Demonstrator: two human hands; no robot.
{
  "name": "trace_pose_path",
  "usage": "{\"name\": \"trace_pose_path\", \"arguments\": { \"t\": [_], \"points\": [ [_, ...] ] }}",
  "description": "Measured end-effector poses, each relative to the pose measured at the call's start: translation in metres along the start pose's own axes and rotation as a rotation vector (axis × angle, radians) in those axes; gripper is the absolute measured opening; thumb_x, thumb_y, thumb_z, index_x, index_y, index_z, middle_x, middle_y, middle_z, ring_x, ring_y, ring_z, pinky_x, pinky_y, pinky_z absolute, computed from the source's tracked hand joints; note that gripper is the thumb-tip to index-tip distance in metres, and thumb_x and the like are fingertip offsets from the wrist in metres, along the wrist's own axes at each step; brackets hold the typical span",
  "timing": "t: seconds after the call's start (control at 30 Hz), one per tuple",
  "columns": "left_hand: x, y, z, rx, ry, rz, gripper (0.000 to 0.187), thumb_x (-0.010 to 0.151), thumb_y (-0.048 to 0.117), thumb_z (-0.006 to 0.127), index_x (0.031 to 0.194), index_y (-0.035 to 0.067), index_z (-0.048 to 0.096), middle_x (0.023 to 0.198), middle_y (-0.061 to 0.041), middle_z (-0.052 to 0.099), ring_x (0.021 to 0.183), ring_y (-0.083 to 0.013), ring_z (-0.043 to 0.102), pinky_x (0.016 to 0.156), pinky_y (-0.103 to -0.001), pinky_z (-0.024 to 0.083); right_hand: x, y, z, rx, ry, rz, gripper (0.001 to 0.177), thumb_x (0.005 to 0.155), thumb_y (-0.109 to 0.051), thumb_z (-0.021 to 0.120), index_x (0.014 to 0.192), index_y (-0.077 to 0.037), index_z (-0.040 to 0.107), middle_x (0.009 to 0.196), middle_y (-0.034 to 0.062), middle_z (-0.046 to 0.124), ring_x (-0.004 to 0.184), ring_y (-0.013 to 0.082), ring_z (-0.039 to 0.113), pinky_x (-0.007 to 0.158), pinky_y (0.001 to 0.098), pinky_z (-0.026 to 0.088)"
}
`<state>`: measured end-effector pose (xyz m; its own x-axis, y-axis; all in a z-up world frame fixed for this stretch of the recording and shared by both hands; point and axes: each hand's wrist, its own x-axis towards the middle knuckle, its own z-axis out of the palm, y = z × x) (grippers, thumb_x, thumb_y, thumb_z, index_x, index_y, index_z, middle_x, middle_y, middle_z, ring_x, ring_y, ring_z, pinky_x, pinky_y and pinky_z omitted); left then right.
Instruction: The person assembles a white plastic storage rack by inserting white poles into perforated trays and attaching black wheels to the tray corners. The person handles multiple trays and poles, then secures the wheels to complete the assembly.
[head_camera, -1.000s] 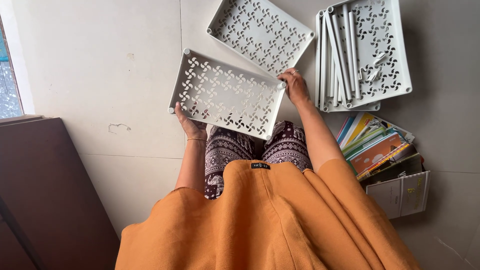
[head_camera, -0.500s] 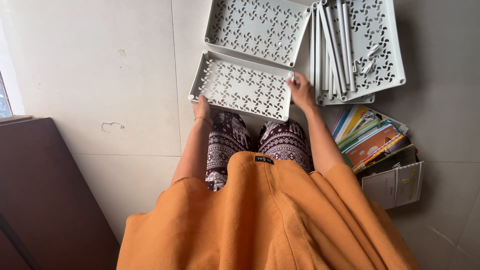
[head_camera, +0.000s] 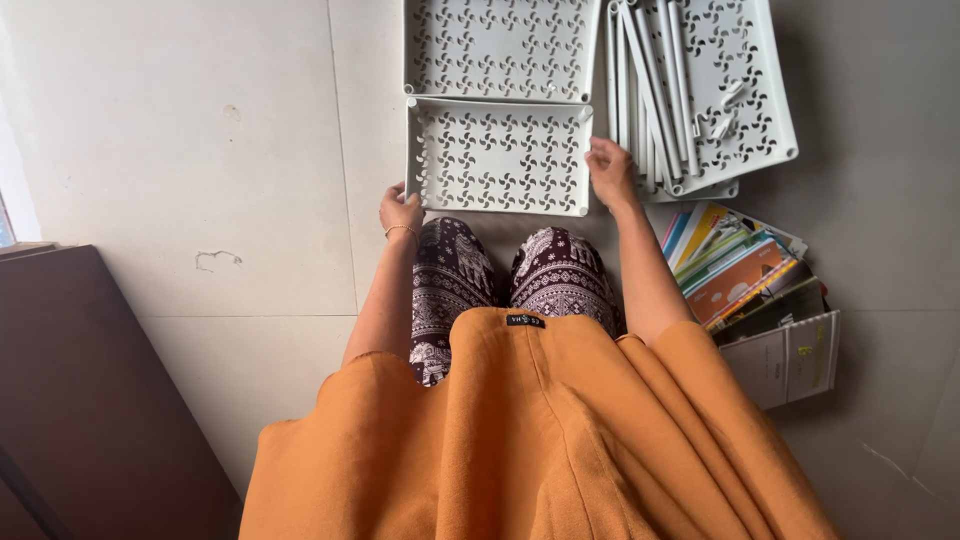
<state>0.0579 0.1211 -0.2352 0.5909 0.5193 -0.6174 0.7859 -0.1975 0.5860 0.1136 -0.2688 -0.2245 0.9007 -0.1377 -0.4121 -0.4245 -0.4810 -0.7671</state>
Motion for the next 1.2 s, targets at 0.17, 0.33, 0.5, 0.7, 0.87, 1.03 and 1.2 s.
{"name": "trace_pose_path", "arguments": {
  "t": [0.17, 0.33, 0.5, 0.7, 0.87, 1.03, 1.2],
  "points": [
    [0.001, -0.004, 0.009, 0.145, -0.058, 0.034, 0.038, 0.09, 0.009, 0.063, 0.125, 0.02, 0.075, 0.102, -0.006, 0.079, 0.091, -0.0175, 0.077, 0.092, -0.032, 0.057, -0.032, 0.011, 0.002, -0.449, -0.087, 0.019, 0.053, 0.091, -0.011, 0.069, 0.142, -0.011, 0.056, 0.135, 0.018, 0.063, 0.113, 0.0369, 0.064, 0.103, 0.0464, 0.047],
    [0.0, 0.0, 0.01, 0.229, -0.053, 0.045, 0.041, 0.088, 0.012, 0.068, 0.128, 0.018, 0.07, 0.104, -0.007, 0.078, 0.094, -0.0195, 0.074, 0.093, -0.035, 0.054, -0.037, 0.02, 0.008, -0.44, -0.013, -0.093, 0.048, 0.094, -0.003, 0.064, 0.142, -0.004, 0.055, 0.14, 0.0201, 0.061, 0.128, 0.0368, 0.059, 0.113, 0.0478, 0.042],
    [-0.002, 0.001, 0.012, 0.242, -0.069, 0.062, 0.046, 0.087, 0.013, 0.068, 0.133, 0.018, 0.067, 0.105, -0.008, 0.077, 0.095, -0.0202, 0.074, 0.093, -0.035, 0.055, -0.024, 0.014, 0.008, -0.307, -0.067, -0.085, 0.049, 0.096, 0.002, 0.055, 0.144, -0.009, 0.055, 0.152, 0.0196, 0.05, 0.138, 0.0349, 0.05, 0.116, 0.0428, 0.044],
    [-0.002, 0.001, 0.015, 0.255, -0.095, 0.127, 0.047, 0.089, 0.015, 0.067, 0.136, 0.018, 0.065, 0.107, -0.008, 0.077, 0.099, -0.0214, 0.074, 0.096, -0.036, 0.054, -0.003, -0.002, 0.003, -0.224, -0.085, -0.092, 0.055, 0.093, 0.008, 0.049, 0.142, -0.015, 0.058, 0.162, 0.0206, 0.035, 0.144, 0.036, 0.043, 0.11, 0.0346, 0.05],
    [-0.003, 0.006, 0.014, 0.311, -0.113, 0.173, 0.056, 0.088, 0.013, 0.066, 0.143, 0.021, 0.058, 0.109, -0.008, 0.076, 0.102, -0.0234, 0.072, 0.097, -0.038, 0.052, -0.007, -0.008, -0.005, -0.233, -0.121, -0.06, 0.053, 0.094, 0.004, 0.047, 0.142, -0.017, 0.058, 0.164, 0.019, 0.03, 0.143, 0.0362, 0.044, 0.108, 0.0345, 0.049],
    [-0.003, 0.004, 0.016, 0.332, -0.131, 0.201, 0.056, 0.089, 0.014, 0.067, 0.143, 0.021, 0.057, 0.113, -0.008, 0.074, 0.105, -0.0243, 0.07, 0.098, -0.038, 0.052, -0.015, 0.003, -0.007, -0.297, -0.128, -0.069, 0.055, 0.093, 0.004, 0.048, 0.144, -0.017, 0.055, 0.166, 0.0173, 0.029, 0.142, 0.0351, 0.045, 0.114, 0.0404, 0.041],
    [-0.006, 0.006, 0.015, 0.353, -0.114, 0.219, 0.048, 0.091, 0.016, 0.068, 0.138, 0.016, 0.062, 0.114, -0.01, 0.076, 0.107, -0.0254, 0.071, 0.099, -0.039, 0.052, -0.009, 0.012, -0.01, -0.171, -0.118, -0.107, 0.057, 0.094, 0.007, 0.05, 0.147, -0.014, 0.052, 0.163, 0.0194, 0.033, 0.145, 0.0383, 0.04, 0.119, 0.0433, 0.036]
  ]
}}
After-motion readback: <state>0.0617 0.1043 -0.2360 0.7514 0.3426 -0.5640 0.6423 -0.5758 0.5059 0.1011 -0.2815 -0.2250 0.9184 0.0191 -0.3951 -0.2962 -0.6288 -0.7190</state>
